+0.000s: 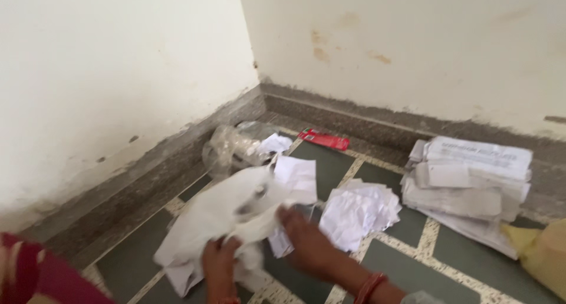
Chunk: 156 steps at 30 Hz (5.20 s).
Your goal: The person sorts through light fixtures and documents on the floor, placing some fixtures into a yellow bag and organizing various papers.
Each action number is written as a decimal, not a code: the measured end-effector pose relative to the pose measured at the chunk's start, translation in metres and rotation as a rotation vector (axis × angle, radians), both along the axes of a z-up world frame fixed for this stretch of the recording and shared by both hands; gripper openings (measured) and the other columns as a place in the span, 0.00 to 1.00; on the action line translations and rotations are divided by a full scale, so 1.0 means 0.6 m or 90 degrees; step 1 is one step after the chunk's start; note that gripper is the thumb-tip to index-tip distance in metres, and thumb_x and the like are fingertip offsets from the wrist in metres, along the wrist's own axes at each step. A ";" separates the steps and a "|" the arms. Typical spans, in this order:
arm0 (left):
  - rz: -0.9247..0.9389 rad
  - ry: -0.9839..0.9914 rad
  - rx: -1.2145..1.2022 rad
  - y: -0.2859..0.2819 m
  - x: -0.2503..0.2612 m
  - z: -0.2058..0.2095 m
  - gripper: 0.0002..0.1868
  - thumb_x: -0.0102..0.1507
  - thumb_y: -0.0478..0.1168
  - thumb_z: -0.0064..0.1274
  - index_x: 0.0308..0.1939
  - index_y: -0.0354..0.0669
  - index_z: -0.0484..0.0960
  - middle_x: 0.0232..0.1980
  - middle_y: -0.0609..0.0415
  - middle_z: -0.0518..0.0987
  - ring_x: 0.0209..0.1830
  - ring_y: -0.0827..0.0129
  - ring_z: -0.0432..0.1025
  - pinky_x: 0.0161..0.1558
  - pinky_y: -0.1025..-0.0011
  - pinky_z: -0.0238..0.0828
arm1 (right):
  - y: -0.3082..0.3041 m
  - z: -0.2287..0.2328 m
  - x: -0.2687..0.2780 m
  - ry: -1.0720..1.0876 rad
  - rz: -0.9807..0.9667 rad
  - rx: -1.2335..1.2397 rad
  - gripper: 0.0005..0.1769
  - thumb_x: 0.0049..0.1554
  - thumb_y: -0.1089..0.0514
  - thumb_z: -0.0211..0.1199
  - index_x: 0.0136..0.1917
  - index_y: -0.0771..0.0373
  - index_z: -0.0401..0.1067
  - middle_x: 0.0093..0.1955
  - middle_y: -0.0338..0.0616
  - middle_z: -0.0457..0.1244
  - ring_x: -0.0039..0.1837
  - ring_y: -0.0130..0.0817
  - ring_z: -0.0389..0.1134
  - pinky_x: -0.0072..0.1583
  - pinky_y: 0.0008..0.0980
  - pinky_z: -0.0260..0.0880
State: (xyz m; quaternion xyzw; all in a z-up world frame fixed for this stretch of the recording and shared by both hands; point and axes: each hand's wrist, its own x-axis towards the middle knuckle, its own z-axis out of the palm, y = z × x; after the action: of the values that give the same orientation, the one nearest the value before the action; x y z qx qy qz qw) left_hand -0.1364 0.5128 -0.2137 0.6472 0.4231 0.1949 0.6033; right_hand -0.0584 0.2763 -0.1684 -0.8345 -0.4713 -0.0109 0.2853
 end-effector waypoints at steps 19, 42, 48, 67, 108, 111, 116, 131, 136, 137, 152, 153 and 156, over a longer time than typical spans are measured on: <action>-0.236 0.396 0.614 -0.074 -0.145 0.325 0.22 0.59 0.62 0.58 0.43 0.51 0.89 0.45 0.48 0.85 0.49 0.54 0.79 0.52 0.57 0.75 | -0.270 0.141 0.295 0.326 -0.325 0.219 0.17 0.56 0.53 0.69 0.54 0.67 0.78 0.48 0.49 0.70 0.48 0.35 0.68 0.51 0.39 0.69; -0.530 0.457 0.470 -0.335 -0.004 0.342 0.19 0.62 0.53 0.58 0.45 0.43 0.88 0.49 0.46 0.87 0.48 0.57 0.82 0.51 0.61 0.75 | -0.256 0.405 0.044 0.266 0.023 -0.018 0.12 0.59 0.51 0.58 0.48 0.57 0.79 0.40 0.39 0.67 0.43 0.29 0.67 0.43 0.37 0.70; -0.542 -0.047 -0.012 -0.337 0.075 0.295 0.21 0.65 0.50 0.52 0.54 0.39 0.82 0.47 0.54 0.82 0.42 0.71 0.77 0.44 0.66 0.77 | -0.250 0.358 0.076 0.114 0.215 0.003 0.11 0.57 0.52 0.60 0.51 0.53 0.80 0.45 0.33 0.73 0.48 0.28 0.73 0.53 0.31 0.72; -0.477 -0.314 0.065 -0.361 0.047 0.482 0.36 0.52 0.56 0.66 0.57 0.40 0.75 0.40 0.61 0.80 0.36 0.78 0.71 0.38 0.74 0.69 | -0.251 0.442 0.096 0.322 0.030 0.313 0.12 0.58 0.64 0.63 0.56 0.64 0.74 0.45 0.39 0.69 0.48 0.27 0.71 0.53 0.28 0.72; -0.433 0.539 1.171 -0.366 -0.006 0.409 0.29 0.66 0.45 0.42 0.74 0.57 0.64 0.67 0.49 0.72 0.66 0.48 0.67 0.63 0.37 0.48 | -0.252 0.302 0.156 -0.036 -0.261 0.277 0.17 0.49 0.54 0.66 0.52 0.61 0.75 0.50 0.53 0.70 0.48 0.50 0.73 0.51 0.49 0.74; -0.486 0.596 1.153 -0.389 -0.019 0.427 0.23 0.69 0.46 0.43 0.69 0.57 0.71 0.65 0.51 0.75 0.69 0.49 0.66 0.67 0.32 0.45 | -0.241 0.329 0.136 0.149 -0.392 0.337 0.15 0.57 0.54 0.59 0.56 0.62 0.70 0.46 0.54 0.71 0.44 0.46 0.75 0.49 0.47 0.75; -0.708 0.645 0.921 -0.417 -0.031 0.427 0.34 0.58 0.55 0.66 0.65 0.54 0.75 0.64 0.50 0.77 0.66 0.55 0.71 0.62 0.45 0.67 | -0.268 0.319 0.088 0.250 -0.200 -0.284 0.16 0.57 0.62 0.56 0.57 0.64 0.75 0.46 0.49 0.73 0.44 0.43 0.78 0.47 0.38 0.77; -0.426 0.224 0.814 -0.311 -0.009 0.379 0.16 0.58 0.52 0.61 0.45 0.51 0.88 0.44 0.49 0.85 0.48 0.55 0.79 0.50 0.57 0.74 | -0.290 0.233 0.160 -0.061 -0.152 -0.427 0.18 0.55 0.60 0.59 0.57 0.52 0.80 0.54 0.42 0.71 0.56 0.41 0.72 0.54 0.46 0.74; -0.632 0.209 0.632 -0.316 -0.011 0.367 0.23 0.63 0.62 0.57 0.42 0.48 0.89 0.42 0.47 0.86 0.45 0.54 0.79 0.50 0.59 0.73 | -0.367 0.171 0.198 0.244 -0.058 -0.380 0.28 0.52 0.36 0.67 0.55 0.58 0.81 0.50 0.45 0.75 0.51 0.38 0.76 0.54 0.40 0.75; -0.639 0.176 0.594 -0.322 -0.006 0.356 0.23 0.62 0.61 0.56 0.40 0.47 0.90 0.42 0.48 0.86 0.44 0.56 0.79 0.50 0.60 0.73 | -0.389 0.156 0.197 0.275 -0.078 -0.392 0.31 0.51 0.33 0.67 0.57 0.56 0.80 0.53 0.44 0.74 0.53 0.37 0.75 0.56 0.40 0.74; -0.759 0.302 0.066 -0.510 0.117 0.194 0.29 0.57 0.49 0.62 0.58 0.43 0.72 0.47 0.47 0.83 0.39 0.62 0.80 0.36 0.63 0.79 | -0.705 0.025 0.074 0.149 -0.324 -0.773 0.45 0.52 0.45 0.75 0.79 0.33 0.59 0.88 0.34 0.33 0.88 0.48 0.24 0.82 0.63 0.29; -0.770 0.338 0.067 -0.516 0.119 0.190 0.28 0.58 0.50 0.61 0.57 0.41 0.73 0.48 0.47 0.82 0.38 0.62 0.80 0.34 0.61 0.78 | -0.733 0.012 0.067 0.085 -0.359 -0.742 0.36 0.57 0.47 0.67 0.77 0.31 0.61 0.89 0.32 0.31 0.89 0.48 0.23 0.82 0.60 0.30; -0.773 0.350 0.065 -0.527 0.117 0.187 0.31 0.59 0.53 0.60 0.58 0.36 0.75 0.50 0.46 0.80 0.37 0.62 0.80 0.32 0.60 0.79 | -0.831 -0.001 0.086 0.014 -0.558 -0.615 0.41 0.64 0.38 0.48 0.84 0.41 0.37 0.86 0.43 0.27 0.84 0.50 0.26 0.78 0.58 0.32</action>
State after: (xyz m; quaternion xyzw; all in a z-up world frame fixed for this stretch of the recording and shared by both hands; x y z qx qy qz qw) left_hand -0.0660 0.1967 -0.1013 0.8244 0.1121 -0.3316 0.4447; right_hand -0.0066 -0.2222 -0.1692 -0.9837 -0.0363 0.0956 -0.1477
